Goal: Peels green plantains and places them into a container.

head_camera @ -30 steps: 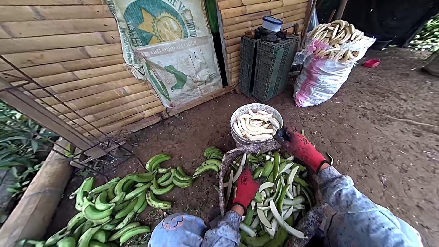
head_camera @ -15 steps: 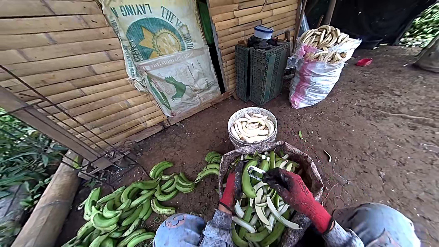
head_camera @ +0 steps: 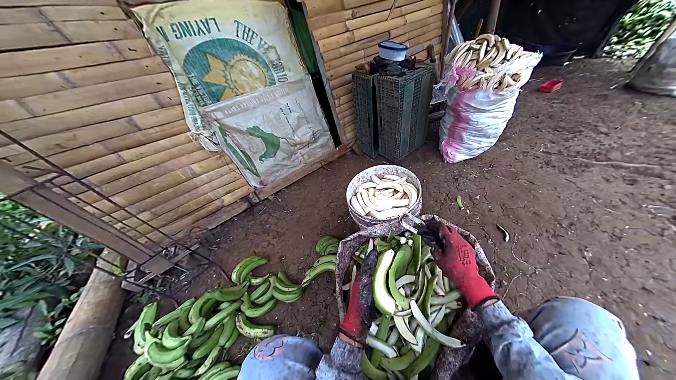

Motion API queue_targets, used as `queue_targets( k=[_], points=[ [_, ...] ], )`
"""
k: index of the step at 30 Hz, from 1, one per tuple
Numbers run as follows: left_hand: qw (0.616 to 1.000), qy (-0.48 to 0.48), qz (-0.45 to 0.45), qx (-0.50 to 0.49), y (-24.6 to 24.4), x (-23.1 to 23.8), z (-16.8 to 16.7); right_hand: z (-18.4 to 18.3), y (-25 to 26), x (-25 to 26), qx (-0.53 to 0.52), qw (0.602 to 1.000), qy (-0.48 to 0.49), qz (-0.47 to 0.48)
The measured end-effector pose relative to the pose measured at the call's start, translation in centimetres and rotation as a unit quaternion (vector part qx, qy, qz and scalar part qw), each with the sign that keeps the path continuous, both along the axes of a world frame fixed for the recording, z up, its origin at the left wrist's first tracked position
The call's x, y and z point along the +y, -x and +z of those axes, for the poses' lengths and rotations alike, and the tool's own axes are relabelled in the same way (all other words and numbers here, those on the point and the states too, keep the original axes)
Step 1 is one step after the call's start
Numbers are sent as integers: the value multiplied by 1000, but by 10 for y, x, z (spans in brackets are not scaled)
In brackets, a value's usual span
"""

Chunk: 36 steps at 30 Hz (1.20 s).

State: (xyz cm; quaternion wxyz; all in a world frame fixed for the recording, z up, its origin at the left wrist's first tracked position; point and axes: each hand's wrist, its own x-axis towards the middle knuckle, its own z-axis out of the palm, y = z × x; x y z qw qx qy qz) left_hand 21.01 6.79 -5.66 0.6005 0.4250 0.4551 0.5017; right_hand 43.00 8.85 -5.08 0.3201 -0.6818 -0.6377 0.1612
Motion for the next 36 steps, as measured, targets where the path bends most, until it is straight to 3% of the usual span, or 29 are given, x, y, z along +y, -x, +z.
queue_targets(
  k=[2,4,5,7,9,12,14,16,18,22,24,26,30,33,34,36],
  points=[
    [997,5,2,-74,2,9,2,-1,4,-12,106,988,-54,95],
    [991,-1,3,-136,6,16,3,-4,17,-29,188,946,-22,263],
    [990,1,9,-143,7,16,4,-6,24,-33,168,936,10,310],
    [991,19,-3,-132,7,9,5,-16,32,-33,75,960,4,269],
    [995,37,-16,-87,5,4,3,-13,30,-22,-8,988,-51,143],
    [999,48,-9,-13,2,-1,10,7,14,-6,5,997,-77,17],
    [999,28,31,-28,4,7,3,5,9,-12,88,990,-98,58],
    [995,-46,81,-30,9,17,-5,-2,20,-32,155,967,-59,192],
    [992,-84,71,-64,11,27,-9,-8,37,-46,104,959,5,265],
    [993,4,-120,0,20,16,-13,-3,31,-29,-31,993,-70,93],
    [990,25,-141,8,18,13,-12,10,13,-15,-39,996,-73,25],
    [994,17,-83,-69,18,13,-16,12,11,-19,-10,997,-74,32],
    [985,-54,130,-98,11,24,-13,-11,49,-61,27,984,-87,150],
    [973,-52,153,-168,10,25,-8,-16,66,-69,-30,982,-84,166],
    [975,-64,151,-150,9,22,-8,-14,65,-63,-49,983,-86,153],
    [980,-96,175,-6,4,14,-7,-12,57,-49,-69,984,-91,139]
  ],
)
